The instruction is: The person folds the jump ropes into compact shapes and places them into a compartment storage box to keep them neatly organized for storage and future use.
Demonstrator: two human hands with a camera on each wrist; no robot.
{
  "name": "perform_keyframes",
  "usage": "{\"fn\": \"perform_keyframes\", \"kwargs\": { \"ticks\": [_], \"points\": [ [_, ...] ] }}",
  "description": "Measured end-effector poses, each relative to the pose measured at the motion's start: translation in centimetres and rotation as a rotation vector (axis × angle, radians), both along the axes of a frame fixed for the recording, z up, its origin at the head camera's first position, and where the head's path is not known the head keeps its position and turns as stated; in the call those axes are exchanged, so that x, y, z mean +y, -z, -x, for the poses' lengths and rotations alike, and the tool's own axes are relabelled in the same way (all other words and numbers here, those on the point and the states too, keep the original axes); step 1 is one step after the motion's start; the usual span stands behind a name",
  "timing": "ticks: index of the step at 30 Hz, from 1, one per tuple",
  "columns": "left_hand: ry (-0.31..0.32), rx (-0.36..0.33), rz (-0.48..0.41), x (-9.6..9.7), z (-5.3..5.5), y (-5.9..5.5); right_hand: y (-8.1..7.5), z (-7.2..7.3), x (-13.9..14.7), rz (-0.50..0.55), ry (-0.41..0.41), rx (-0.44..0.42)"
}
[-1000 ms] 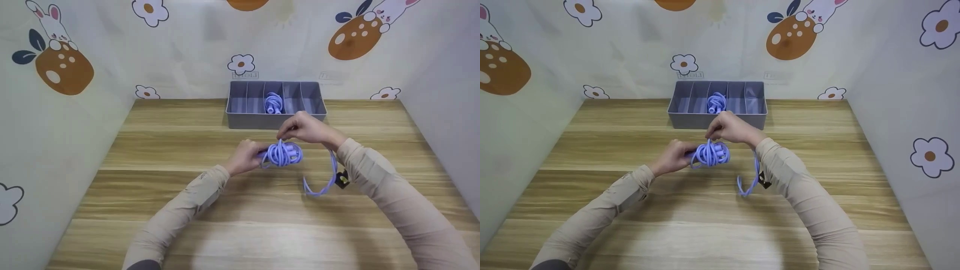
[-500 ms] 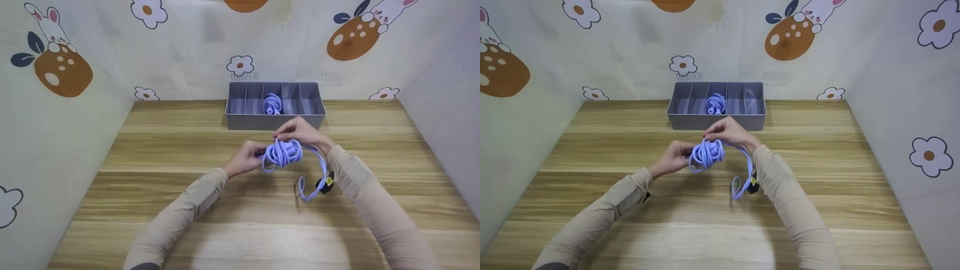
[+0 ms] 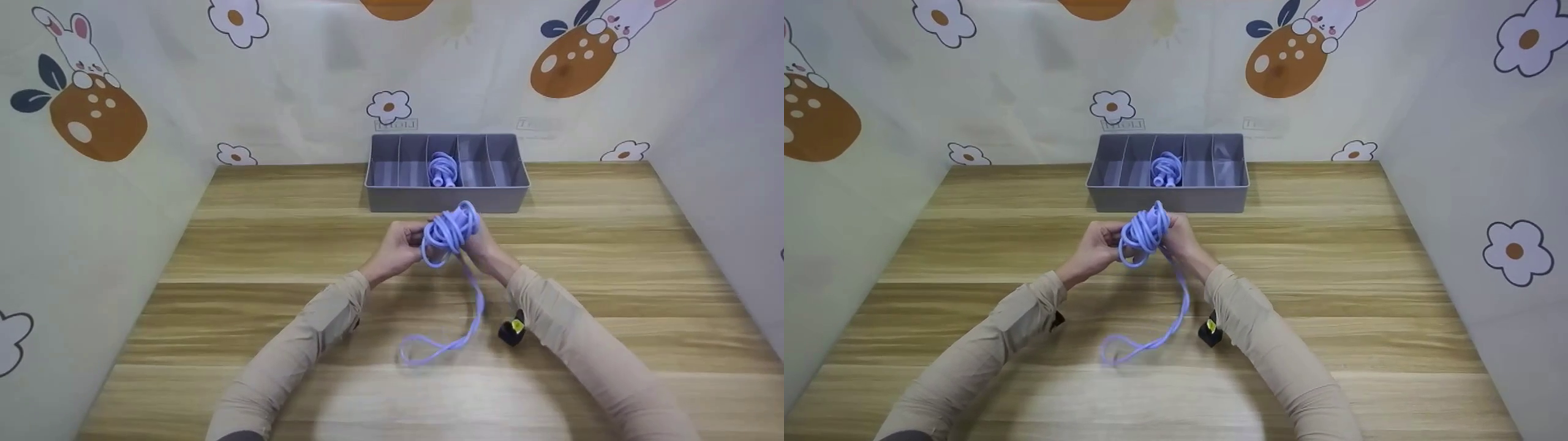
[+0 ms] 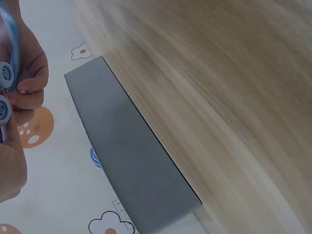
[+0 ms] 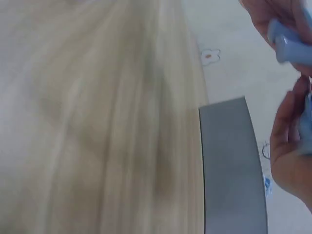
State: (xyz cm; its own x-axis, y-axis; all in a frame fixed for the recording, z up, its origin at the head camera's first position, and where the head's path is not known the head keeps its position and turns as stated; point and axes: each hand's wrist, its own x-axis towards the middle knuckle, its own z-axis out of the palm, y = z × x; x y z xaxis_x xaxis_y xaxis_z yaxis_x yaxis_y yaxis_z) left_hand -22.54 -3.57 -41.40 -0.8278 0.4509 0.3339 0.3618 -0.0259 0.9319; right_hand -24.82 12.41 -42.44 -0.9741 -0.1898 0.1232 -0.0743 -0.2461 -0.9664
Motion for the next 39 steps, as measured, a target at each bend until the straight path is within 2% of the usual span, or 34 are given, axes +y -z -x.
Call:
{"fn": "perform_keyframes", "kwargs": {
  "ticks": [3, 4, 5, 10, 11, 13, 17, 22, 26, 35, 39],
  "points": [
    [-0.024, 0.005, 0.001, 0.0, 0.1, 0.1, 0.2, -0.5, -0.6, -0.011, 0.121, -0.018],
    [-0.033, 0.007, -0.003, 0.0, 0.1, 0.1, 1.0, -0.3, -0.5, 0.029, 0.117, -0.003],
    [-0.046, 0.007, -0.005, -0.1, 0.2, 0.1, 1.1, -0.3, -0.5, 0.011, 0.12, 0.001],
    [-0.121, -0.016, -0.006, -0.5, 0.5, 0.0, 1.4, -0.7, -0.3, -0.132, 0.035, -0.024],
    [-0.133, -0.017, 0.002, -0.6, 0.5, -0.1, 0.8, -1.1, -0.4, -0.21, 0.04, -0.044],
    [-0.15, -0.012, 0.022, -0.6, 0.6, -0.1, 0.6, -1.3, -0.2, -0.263, 0.032, -0.059],
    [-0.194, 0.011, 0.051, -0.7, 0.8, -0.1, 0.4, -1.6, 0.2, -0.324, -0.002, -0.037],
    [-0.26, -0.017, 0.071, -0.9, 1.0, -0.2, 0.3, -1.8, 0.8, -0.367, -0.065, 0.046],
    [-0.26, -0.016, 0.082, -1.0, 1.0, -0.5, -0.1, -2.1, 1.3, -0.436, -0.06, 0.104],
    [-0.284, -0.028, 0.088, -1.3, 1.0, -0.9, -0.6, -2.5, 2.0, -0.577, -0.027, 0.12],
    [-0.284, -0.025, 0.094, -1.2, 0.1, -1.9, -0.6, -2.8, 2.1, -0.602, -0.039, 0.12]
  ]
}}
